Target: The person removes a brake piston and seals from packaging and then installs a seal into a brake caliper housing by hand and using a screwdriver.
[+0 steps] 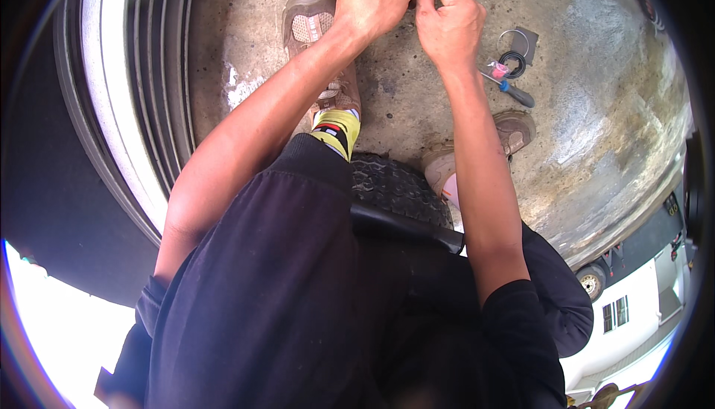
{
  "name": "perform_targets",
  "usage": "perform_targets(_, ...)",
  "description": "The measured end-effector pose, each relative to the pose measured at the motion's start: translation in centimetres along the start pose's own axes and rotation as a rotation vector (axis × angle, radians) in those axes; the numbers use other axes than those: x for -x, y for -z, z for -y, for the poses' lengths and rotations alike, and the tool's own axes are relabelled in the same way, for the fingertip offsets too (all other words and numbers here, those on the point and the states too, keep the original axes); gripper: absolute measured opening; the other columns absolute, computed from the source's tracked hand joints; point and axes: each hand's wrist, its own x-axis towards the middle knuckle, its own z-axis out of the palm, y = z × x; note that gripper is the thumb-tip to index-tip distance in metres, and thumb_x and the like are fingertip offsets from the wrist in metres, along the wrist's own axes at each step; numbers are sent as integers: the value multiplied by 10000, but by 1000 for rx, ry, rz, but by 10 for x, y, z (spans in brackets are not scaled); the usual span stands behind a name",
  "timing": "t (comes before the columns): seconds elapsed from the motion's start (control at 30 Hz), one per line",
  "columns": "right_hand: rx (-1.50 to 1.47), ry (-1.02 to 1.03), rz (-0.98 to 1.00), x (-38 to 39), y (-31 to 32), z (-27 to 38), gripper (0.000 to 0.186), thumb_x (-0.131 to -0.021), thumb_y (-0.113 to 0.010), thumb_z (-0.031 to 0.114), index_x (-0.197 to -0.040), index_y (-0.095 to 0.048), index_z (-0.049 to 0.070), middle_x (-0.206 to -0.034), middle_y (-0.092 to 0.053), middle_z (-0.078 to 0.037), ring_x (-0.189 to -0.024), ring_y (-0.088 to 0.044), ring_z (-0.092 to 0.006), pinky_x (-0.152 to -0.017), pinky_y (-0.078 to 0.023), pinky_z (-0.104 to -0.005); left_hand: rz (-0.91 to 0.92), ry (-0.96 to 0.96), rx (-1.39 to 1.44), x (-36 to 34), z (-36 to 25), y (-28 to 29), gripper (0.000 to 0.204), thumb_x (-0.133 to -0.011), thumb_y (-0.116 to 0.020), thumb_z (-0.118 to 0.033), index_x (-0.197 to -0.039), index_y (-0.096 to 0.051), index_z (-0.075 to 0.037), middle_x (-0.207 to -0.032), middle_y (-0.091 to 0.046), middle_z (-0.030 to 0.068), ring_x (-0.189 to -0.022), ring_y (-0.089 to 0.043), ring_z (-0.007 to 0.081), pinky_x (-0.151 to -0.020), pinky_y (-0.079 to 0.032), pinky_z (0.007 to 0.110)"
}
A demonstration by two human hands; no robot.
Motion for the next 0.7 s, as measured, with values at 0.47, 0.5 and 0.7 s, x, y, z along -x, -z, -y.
perform_targets(0.47, 3, -19, 12, -1, 1, 1, 315, -991, -618, 58, -1291, -712, 46, -1270, -709, -215, -1194, -701, -309, -988, -554, -350, -18, -34, -102, 2, -4, 2, 333, -1025, -582, -222, -1182, -716, 40, -903, -735, 274, -824, -772, 338, -732, -567, 416)
perform_targets(0.5, -18, -25, 5, -1, 1, 0, 316, -988, -620, 56, -1290, -713, 43, -1269, -709, -216, -1194, -701, -308, -988, -554, -351, -22, -46, -131, 2, -5, 3, 337, -1022, -581, -220, -1188, -713, 41, -910, -731, 282, -835, -770, 351, -741, -567, 422)
perform_targets(0.7, -3, -14, -1, -1, 0, -1, 319, -977, -629, 45, -1283, -716, 39, -1264, -712, -217, -1189, -703, -309, -985, -556, -352, -8, -51, -119, 2, -4, 5, 349, -1016, -577, -216, -1203, -705, 49, -938, -716, 307, -873, -761, 387, -769, -565, 436)
